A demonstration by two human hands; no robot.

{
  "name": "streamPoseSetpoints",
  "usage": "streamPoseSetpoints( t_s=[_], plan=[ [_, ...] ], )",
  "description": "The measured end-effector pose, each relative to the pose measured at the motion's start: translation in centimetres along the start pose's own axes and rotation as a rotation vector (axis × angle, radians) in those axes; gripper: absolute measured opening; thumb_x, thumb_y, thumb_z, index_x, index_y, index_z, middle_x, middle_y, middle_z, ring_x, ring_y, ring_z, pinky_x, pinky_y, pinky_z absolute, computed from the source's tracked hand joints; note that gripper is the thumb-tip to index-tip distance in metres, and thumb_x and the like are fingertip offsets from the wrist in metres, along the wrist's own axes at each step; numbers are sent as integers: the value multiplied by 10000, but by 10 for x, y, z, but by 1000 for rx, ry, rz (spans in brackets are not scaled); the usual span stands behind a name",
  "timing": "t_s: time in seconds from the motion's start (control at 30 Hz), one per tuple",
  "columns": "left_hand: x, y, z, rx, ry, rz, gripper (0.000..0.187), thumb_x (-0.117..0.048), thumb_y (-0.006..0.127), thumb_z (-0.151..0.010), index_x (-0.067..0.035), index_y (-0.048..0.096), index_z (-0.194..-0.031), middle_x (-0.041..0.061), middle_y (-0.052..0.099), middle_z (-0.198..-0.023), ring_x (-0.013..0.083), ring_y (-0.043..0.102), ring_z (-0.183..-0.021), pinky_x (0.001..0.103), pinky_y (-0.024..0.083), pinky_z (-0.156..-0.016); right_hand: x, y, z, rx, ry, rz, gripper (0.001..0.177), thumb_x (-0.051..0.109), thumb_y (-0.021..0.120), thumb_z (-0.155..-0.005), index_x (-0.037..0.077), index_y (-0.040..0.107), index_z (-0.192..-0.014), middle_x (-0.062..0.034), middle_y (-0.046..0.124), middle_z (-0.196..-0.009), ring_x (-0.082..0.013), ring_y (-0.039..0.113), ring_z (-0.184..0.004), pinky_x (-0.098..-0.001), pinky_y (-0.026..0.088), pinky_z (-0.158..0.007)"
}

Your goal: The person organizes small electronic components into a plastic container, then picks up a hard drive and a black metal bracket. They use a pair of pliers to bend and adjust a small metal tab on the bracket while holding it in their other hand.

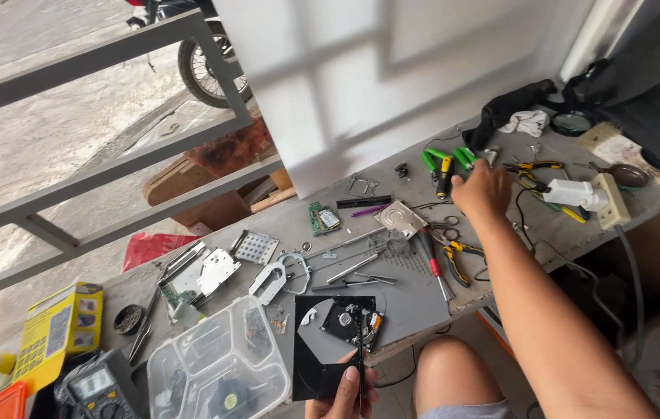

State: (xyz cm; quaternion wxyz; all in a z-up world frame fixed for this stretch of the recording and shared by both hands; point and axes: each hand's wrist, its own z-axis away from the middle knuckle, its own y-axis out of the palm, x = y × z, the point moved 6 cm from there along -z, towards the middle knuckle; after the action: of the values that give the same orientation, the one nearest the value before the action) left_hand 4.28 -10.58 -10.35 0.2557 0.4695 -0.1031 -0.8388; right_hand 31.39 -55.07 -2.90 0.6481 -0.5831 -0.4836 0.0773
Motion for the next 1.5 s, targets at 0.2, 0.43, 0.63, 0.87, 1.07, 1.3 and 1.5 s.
streamPoseSetpoints(
  t_s=[0.2, 0.43, 0.63, 0.87, 1.07, 1.3, 1.5],
  plan=[
    [2, 1, -39, 199, -20, -277, 590, -265, 744, -1015, 52, 893, -1489, 310, 904, -1019, 381, 753, -691, 383, 535, -596, 30, 36, -48, -228, -198, -125, 230, 239, 768, -1028, 75, 774, -867, -246, 795, -907, -520, 765, -938, -642, 581, -790],
    [49, -33, -122, 377, -181, -281, 673, -309, 705, -1019, -39, 761, -1633, 322, 881, -1186, 437, 783, -796, 462, 604, -700, 41, 12, -28, -33, -242, -171, 216, 12, 654, -1043, 51, 867, -1041, -192, 838, -1069, -396, 761, -1097, -543, 634, -943],
    [59, -45, -135, 408, -50, -300, 668, -390, 682, -1007, -55, 783, -1577, 301, 891, -1087, 413, 782, -705, 426, 581, -609, -1, 11, -21, 226, 7, 192, 365, 297, 726, -1140, 25, 764, -1381, -217, 731, -1432, -428, 687, -1341, -522, 638, -1036],
    [56, -44, -138, 422, -43, -328, 709, -386, 685, -1005, -29, 748, -1614, 292, 878, -1092, 404, 778, -687, 427, 569, -598, -1, 11, -3, 324, 60, 247, 623, 503, 803, -1073, 115, 638, -1531, -173, 667, -1574, -419, 580, -1493, -558, 576, -1140],
    [30, -40, -82, 404, -76, -134, 678, -239, 687, -1020, -25, 705, -1663, 266, 839, -1162, 372, 754, -753, 416, 590, -669, 9, -31, 18, 100, 26, 118, 501, 426, 743, -938, 27, 803, -1234, -257, 786, -1320, -510, 708, -1280, -603, 637, -964],
    [-43, 1, 36, 280, -11, 158, 511, 39, 699, -967, 71, 784, -1470, 215, 850, -1333, 286, 709, -870, 359, 540, -718, 24, -39, 100, 369, 99, -1505, 396, 264, 561, -882, 210, 759, -1221, -72, 769, -1045, -214, 734, -946, -386, 613, -787],
    [-56, -5, 55, 344, 45, 92, 169, -42, 726, -1011, 89, 822, -1055, 192, 851, -1029, 239, 747, -766, 318, 517, -663, 74, -86, 281, 829, -404, -1298, 371, 191, 551, -1129, -12, 647, -1424, -260, 760, -1150, -365, 729, -1023, -472, 564, -905]
  ],
)
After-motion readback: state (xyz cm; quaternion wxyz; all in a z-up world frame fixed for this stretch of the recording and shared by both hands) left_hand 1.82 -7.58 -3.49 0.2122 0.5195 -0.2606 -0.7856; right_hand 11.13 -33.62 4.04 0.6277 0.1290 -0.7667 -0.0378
